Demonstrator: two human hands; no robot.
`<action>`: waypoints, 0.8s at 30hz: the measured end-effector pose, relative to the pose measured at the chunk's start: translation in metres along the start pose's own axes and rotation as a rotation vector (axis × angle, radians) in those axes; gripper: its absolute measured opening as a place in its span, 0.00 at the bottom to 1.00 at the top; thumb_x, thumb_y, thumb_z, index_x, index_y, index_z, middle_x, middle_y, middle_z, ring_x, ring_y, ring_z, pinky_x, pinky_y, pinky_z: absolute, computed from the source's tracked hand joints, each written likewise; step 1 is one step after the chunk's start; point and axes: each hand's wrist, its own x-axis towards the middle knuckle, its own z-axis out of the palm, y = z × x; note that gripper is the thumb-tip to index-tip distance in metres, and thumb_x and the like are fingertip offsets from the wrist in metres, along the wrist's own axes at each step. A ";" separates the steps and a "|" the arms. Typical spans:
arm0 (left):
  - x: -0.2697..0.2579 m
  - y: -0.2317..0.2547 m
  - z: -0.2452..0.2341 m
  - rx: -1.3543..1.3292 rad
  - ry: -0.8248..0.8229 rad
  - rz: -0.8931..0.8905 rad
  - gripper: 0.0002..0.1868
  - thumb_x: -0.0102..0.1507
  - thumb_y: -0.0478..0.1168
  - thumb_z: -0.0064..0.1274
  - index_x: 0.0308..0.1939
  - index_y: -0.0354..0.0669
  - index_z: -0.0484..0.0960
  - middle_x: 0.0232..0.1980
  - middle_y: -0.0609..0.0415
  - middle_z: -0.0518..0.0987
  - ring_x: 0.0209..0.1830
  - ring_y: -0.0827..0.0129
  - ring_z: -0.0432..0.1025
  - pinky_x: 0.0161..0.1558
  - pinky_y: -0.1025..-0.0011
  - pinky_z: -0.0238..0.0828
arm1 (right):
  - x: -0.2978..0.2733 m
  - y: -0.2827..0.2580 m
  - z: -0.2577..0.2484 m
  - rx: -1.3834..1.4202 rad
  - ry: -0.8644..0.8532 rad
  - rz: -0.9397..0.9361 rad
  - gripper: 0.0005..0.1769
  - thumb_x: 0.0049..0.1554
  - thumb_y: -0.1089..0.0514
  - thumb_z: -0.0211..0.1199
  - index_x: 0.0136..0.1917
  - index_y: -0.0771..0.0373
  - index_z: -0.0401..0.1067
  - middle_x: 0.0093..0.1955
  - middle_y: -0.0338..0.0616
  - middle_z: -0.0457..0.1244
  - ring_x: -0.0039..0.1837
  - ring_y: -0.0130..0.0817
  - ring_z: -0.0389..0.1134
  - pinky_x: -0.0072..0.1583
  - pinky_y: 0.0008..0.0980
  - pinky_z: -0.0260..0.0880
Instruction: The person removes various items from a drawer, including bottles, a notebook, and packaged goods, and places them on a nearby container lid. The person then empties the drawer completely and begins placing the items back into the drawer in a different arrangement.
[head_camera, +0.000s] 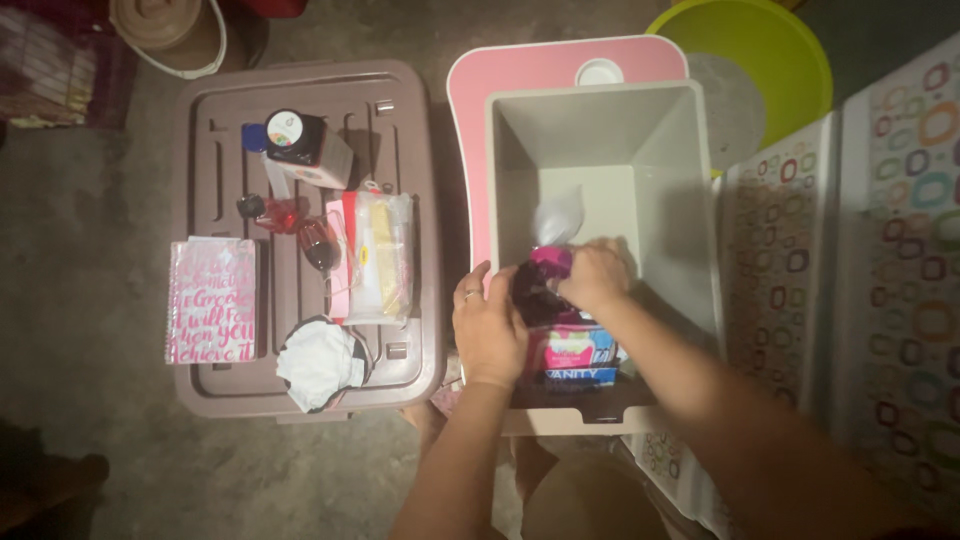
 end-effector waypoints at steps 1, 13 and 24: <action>0.001 0.002 -0.001 0.031 -0.024 -0.008 0.26 0.57 0.31 0.53 0.60 0.51 0.77 0.67 0.42 0.71 0.69 0.42 0.62 0.66 0.50 0.60 | 0.008 -0.002 0.001 0.031 0.024 0.003 0.41 0.47 0.45 0.76 0.71 0.46 0.66 0.70 0.49 0.60 0.75 0.49 0.58 0.76 0.44 0.58; 0.009 0.009 -0.004 0.219 -0.203 0.002 0.46 0.46 0.47 0.71 0.66 0.44 0.68 0.79 0.44 0.51 0.78 0.41 0.48 0.70 0.44 0.47 | 0.094 0.005 -0.015 0.001 -0.089 -0.123 0.79 0.36 0.50 0.84 0.83 0.49 0.28 0.85 0.52 0.30 0.83 0.59 0.34 0.75 0.61 0.48; 0.010 0.008 -0.002 0.253 -0.147 0.014 0.43 0.47 0.42 0.70 0.65 0.45 0.70 0.79 0.44 0.55 0.77 0.42 0.51 0.70 0.46 0.51 | 0.077 -0.014 0.005 -0.094 -0.002 -0.079 0.39 0.42 0.54 0.75 0.66 0.49 0.66 0.70 0.50 0.55 0.74 0.55 0.54 0.68 0.50 0.62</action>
